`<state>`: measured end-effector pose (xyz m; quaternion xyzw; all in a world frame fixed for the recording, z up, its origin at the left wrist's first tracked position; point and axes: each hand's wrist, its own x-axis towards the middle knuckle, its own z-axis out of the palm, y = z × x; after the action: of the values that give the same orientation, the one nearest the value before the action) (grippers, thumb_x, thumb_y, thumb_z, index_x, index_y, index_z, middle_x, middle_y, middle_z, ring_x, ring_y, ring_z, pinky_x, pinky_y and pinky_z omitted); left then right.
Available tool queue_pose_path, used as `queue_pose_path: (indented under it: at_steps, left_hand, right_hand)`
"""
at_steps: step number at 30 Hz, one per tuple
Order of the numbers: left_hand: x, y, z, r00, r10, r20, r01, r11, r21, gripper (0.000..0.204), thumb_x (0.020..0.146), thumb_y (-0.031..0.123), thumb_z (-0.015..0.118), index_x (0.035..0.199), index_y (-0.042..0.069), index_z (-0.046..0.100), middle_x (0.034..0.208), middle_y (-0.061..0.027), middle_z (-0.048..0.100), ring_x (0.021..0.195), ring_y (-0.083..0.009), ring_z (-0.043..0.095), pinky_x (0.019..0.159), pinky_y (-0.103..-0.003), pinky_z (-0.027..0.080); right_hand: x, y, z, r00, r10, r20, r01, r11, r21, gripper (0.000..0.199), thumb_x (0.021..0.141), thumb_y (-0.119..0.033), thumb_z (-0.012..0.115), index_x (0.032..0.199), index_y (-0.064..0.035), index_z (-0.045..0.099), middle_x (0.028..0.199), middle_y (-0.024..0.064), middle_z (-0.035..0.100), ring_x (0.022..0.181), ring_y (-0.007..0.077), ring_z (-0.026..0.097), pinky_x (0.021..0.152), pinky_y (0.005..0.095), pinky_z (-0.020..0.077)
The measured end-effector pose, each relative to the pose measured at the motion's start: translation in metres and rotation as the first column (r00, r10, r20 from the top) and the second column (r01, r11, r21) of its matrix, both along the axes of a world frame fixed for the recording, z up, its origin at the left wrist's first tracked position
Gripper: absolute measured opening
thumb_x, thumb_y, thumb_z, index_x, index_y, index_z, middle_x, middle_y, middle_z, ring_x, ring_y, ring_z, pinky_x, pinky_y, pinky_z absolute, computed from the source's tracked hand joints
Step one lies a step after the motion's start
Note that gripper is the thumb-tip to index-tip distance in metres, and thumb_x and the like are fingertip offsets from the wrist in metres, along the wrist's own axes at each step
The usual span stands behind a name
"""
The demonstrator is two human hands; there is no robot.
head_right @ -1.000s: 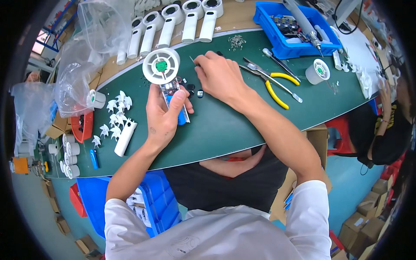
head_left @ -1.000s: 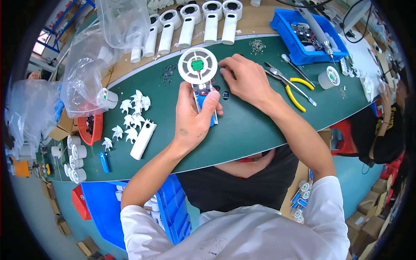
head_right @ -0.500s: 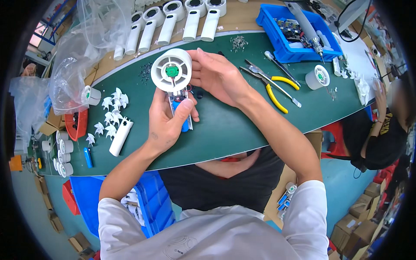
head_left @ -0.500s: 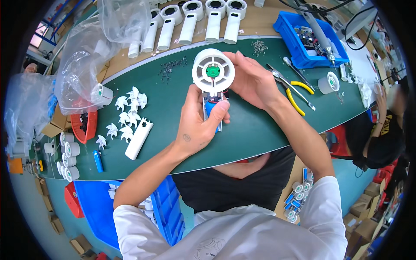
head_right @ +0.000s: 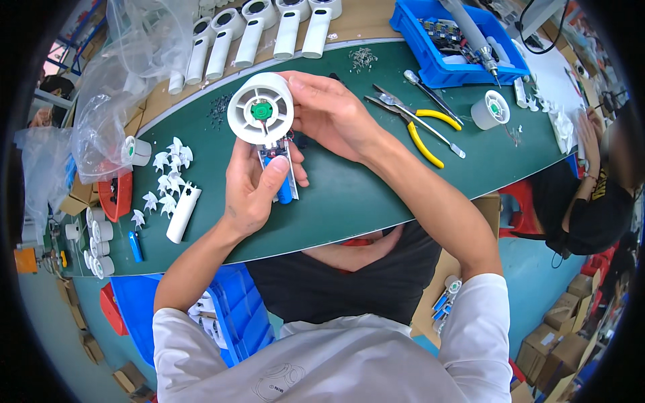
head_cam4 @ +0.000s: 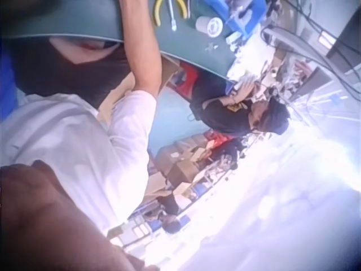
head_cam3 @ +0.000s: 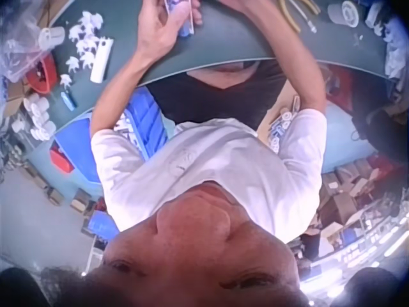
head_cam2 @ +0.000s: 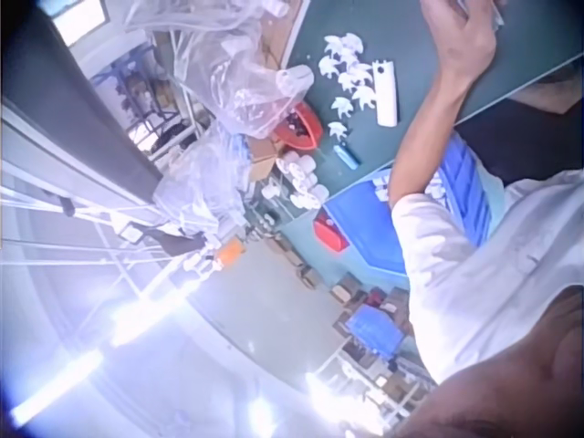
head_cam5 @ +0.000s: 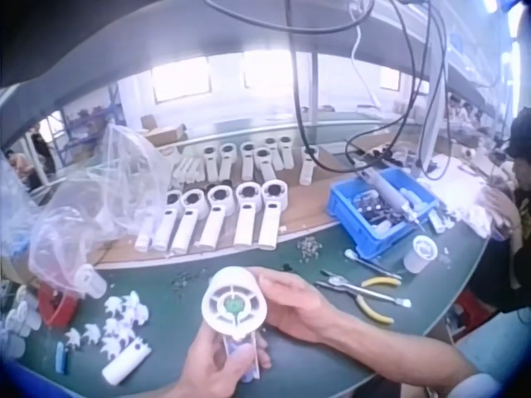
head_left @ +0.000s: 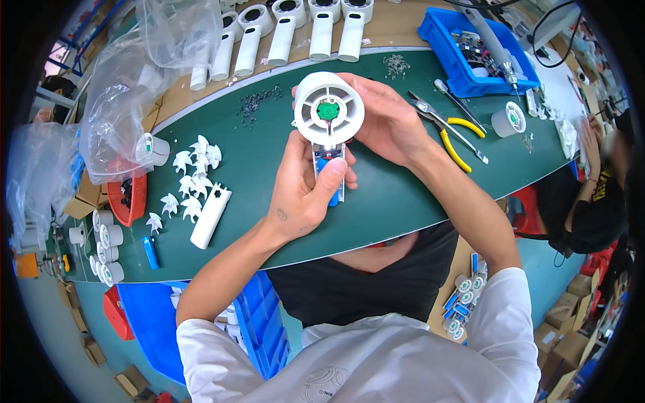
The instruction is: Assembling the internal components, circuitry, and outer casing of handheld portable fans.
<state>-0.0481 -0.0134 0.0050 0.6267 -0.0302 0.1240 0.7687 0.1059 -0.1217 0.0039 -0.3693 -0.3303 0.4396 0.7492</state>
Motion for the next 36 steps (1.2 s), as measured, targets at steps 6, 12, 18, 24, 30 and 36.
queue_pose_path:
  at_steps: [6,12,18,24,30,36]
  left_hand:
    - [-0.001,0.002,0.001,0.998,-0.057,-0.013,0.057,0.998,-0.025,0.044,0.097,0.017,0.056,0.129,-0.004,0.033,0.103,-0.0128,0.056,0.085,-0.0151,0.06,0.076,-0.03,0.053]
    - [0.0,-0.004,-0.002,0.997,-0.061,-0.038,0.06,0.998,-0.016,0.043,0.098,0.016,0.055,0.129,-0.003,0.033,0.104,-0.0127,0.056,0.085,-0.015,0.06,0.076,-0.031,0.053]
    - [0.0,-0.003,-0.002,0.993,-0.101,-0.065,0.098,0.994,-0.044,0.046,0.098,0.018,0.056,0.131,-0.003,0.032,0.103,-0.0127,0.055,0.086,-0.0159,0.061,0.078,-0.031,0.053]
    - [-0.001,-0.005,-0.006,0.997,0.044,-0.055,-0.039,0.996,0.08,0.038,0.096,0.016,0.059,0.125,-0.004,0.044,0.101,-0.0152,0.062,0.082,-0.0167,0.064,0.073,-0.03,0.053]
    - [-0.003,0.029,0.016,0.766,0.327,0.553,-0.643,0.382,0.664,0.016,0.093,0.013,0.059,0.097,-0.001,0.065,0.08,-0.0123,0.066,0.066,-0.0251,0.063,0.058,-0.034,0.049]
    - [0.026,0.0,0.069,0.83,-0.029,0.557,-0.557,-0.07,0.827,0.056,0.096,0.04,0.05,0.133,-0.002,0.052,0.135,-0.0187,0.053,0.129,-0.0349,0.046,0.108,-0.049,0.033]
  right_hand:
    - [-0.003,0.0,0.007,1.0,0.016,0.009,-0.016,0.999,0.03,0.065,0.096,-0.045,0.047,0.139,0.0037,0.042,0.141,0.0204,0.047,0.13,0.0291,0.049,0.11,0.0419,0.0367]
    - [-0.006,0.0,0.013,0.988,0.074,-0.136,-0.063,0.995,0.079,0.064,0.101,-0.046,0.035,0.143,0.0027,0.036,0.147,0.022,0.04,0.136,0.0334,0.041,0.113,0.0445,0.0333]
    - [-0.005,-0.002,0.012,0.984,0.116,-0.133,-0.107,0.991,0.074,0.063,0.102,-0.044,0.034,0.142,0.0033,0.037,0.144,0.0231,0.042,0.134,0.0342,0.043,0.11,0.0458,0.0375]
    - [-0.004,-0.002,0.01,0.993,0.096,-0.062,-0.094,0.995,0.037,0.062,0.102,-0.045,0.035,0.139,0.0038,0.041,0.133,0.0224,0.053,0.124,0.0338,0.053,0.105,0.0444,0.0431]
    - [-0.006,0.0,0.008,0.99,0.073,-0.122,-0.068,0.997,0.041,0.061,0.101,-0.048,0.039,0.134,0.0033,0.046,0.126,0.0174,0.058,0.117,0.0282,0.059,0.102,0.0408,0.0457]
    - [-0.02,-0.006,0.014,0.978,0.055,-0.199,-0.055,0.998,0.005,0.045,0.102,-0.033,0.041,0.134,-0.0009,0.047,0.128,0.0134,0.055,0.118,0.0233,0.056,0.098,0.0384,0.0472]
